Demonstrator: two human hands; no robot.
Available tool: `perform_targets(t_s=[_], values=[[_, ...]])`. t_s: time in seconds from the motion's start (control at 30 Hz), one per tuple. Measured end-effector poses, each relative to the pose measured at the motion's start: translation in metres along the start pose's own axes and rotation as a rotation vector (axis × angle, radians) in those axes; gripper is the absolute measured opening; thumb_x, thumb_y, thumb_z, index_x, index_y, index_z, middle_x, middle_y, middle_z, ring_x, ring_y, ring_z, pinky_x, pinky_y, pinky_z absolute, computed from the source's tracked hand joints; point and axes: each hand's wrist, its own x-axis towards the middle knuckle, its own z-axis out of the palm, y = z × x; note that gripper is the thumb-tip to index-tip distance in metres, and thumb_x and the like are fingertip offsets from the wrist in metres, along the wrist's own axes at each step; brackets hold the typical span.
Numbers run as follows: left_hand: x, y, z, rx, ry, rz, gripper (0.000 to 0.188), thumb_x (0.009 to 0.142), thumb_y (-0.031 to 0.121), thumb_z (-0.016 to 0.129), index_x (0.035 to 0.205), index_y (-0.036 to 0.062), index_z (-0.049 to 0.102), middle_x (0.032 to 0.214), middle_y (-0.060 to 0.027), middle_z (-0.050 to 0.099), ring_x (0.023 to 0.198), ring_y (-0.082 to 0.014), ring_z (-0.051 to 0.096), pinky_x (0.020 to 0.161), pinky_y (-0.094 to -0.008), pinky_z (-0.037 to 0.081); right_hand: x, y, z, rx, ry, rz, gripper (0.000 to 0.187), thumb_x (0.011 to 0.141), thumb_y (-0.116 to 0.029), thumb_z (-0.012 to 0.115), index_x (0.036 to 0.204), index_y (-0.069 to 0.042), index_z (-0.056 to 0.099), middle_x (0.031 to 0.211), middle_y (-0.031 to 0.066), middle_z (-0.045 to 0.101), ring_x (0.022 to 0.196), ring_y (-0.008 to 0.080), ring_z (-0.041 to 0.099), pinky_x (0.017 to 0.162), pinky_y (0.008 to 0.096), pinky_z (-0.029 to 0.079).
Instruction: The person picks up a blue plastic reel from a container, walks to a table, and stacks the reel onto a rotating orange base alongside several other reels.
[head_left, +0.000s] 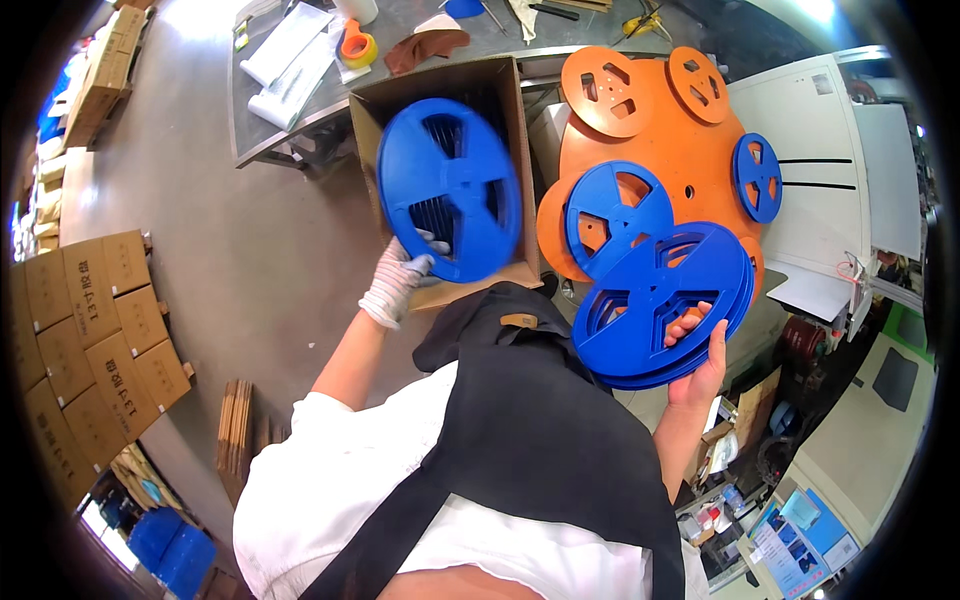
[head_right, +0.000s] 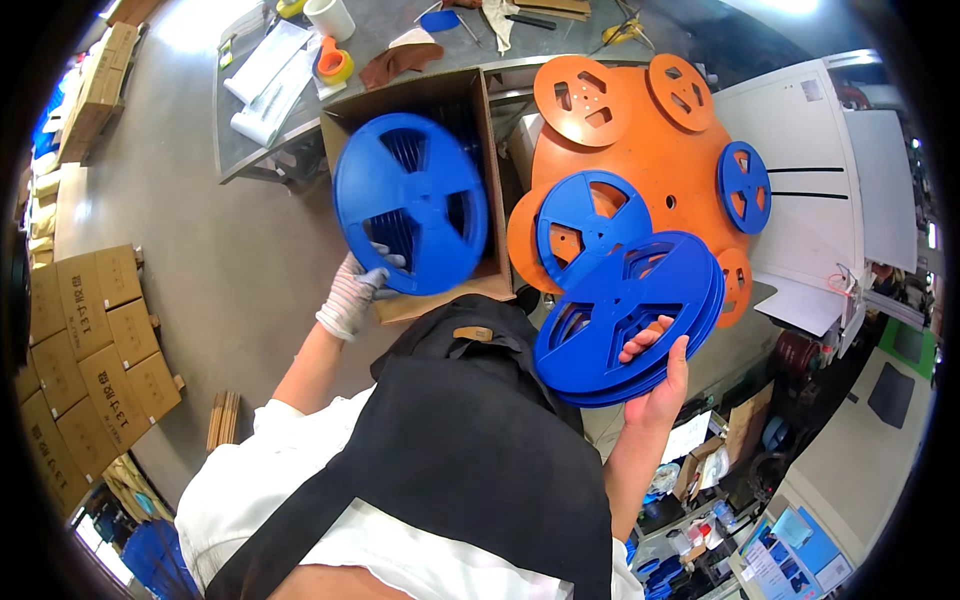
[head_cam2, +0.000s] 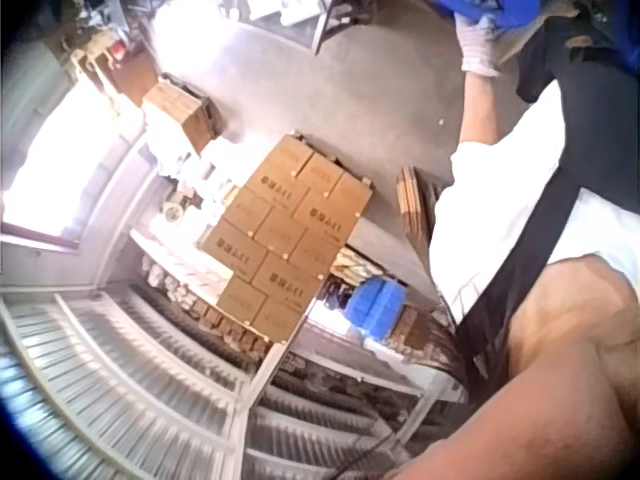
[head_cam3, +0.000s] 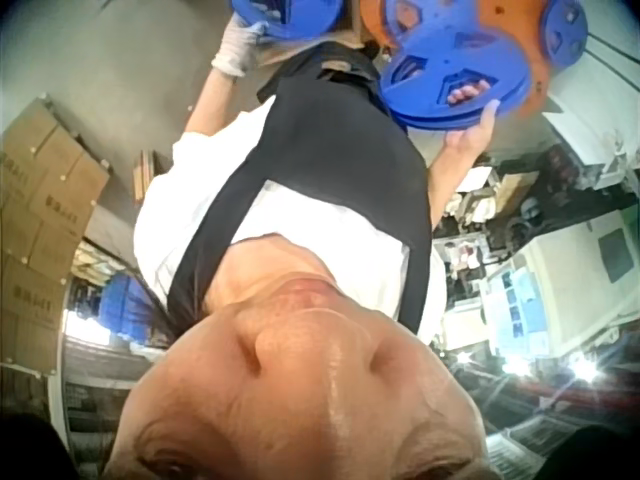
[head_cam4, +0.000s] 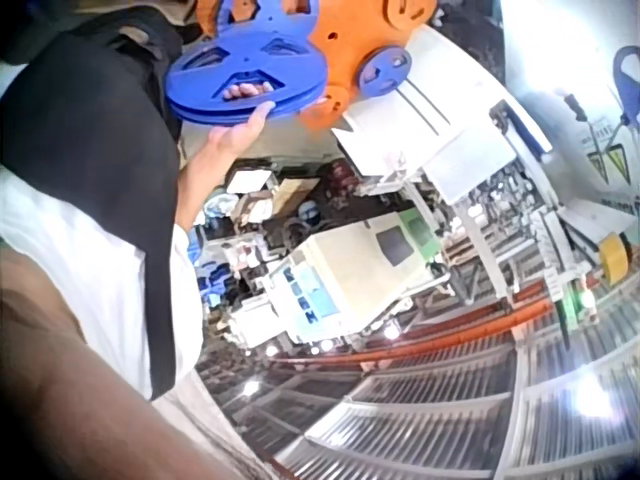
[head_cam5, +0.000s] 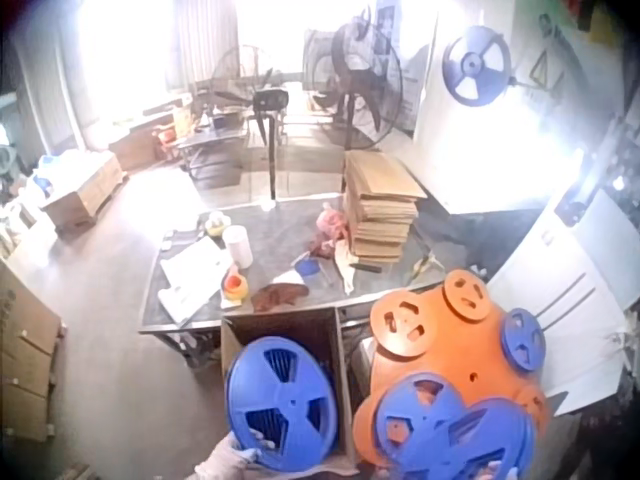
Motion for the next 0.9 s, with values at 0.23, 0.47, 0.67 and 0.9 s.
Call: perform_targets(t_s=[0.23, 0.47, 0.67, 0.9], values=[[0.094, -0.035, -0.064, 0.510, 0.496, 0.020, 0.034, 0.083, 0.003, 0.055, 0.116, 0.0103, 0.051, 0.092, -0.0080, 0.065, 0.073, -0.0199, 0.065, 0.061, -0.0330, 0.054, -0.002, 0.006, 0.006, -0.012, 0.006, 0.016, 0.038, 0.100, -0.038, 0.042, 0.117, -0.005, 0.052, 0.087, 0.0069, 0.059, 0.078, 0.0192, 0.054, 0.070, 0.0305, 0.048], [0.187, -0.052, -0.083, 0.617, 0.515, 0.042, 0.030, 0.084, 0.012, 0.061, 0.113, 0.0093, 0.051, 0.092, -0.0109, 0.063, 0.068, -0.0223, 0.064, 0.055, -0.0348, 0.053, -0.008, 0.008, 0.013, -0.059, 0.014, 0.013, 0.038, 0.100, -0.039, 0.043, 0.116, -0.005, 0.051, 0.087, 0.0072, 0.059, 0.076, 0.0185, 0.055, 0.069, 0.0306, 0.048], [0.208, -0.062, -0.077, 0.736, 0.376, -0.022, 0.040, 0.084, 0.008, 0.060, 0.122, 0.0097, 0.047, 0.096, -0.0098, 0.061, 0.069, -0.0203, 0.059, 0.055, -0.0347, 0.053, -0.014, 0.009, 0.023, -0.073, 0.105, -0.005, 0.040, 0.099, -0.041, 0.043, 0.117, -0.005, 0.050, 0.082, 0.0056, 0.057, 0.072, 0.0170, 0.053, 0.066, 0.0299, 0.047], [0.178, -0.063, -0.046, 0.847, 0.369, -0.144, 0.097, 0.082, 0.030, 0.071, 0.151, 0.0142, 0.005, 0.148, -0.0220, 0.033, 0.134, -0.0329, 0.037, 0.108, -0.0380, 0.034, -0.018, 0.003, 0.000, 0.289, -0.202, -0.132, 0.053, 0.097, -0.049, 0.043, 0.122, -0.003, 0.046, 0.063, -0.0021, 0.035, 0.052, 0.0076, 0.034, 0.047, 0.0213, 0.030]])
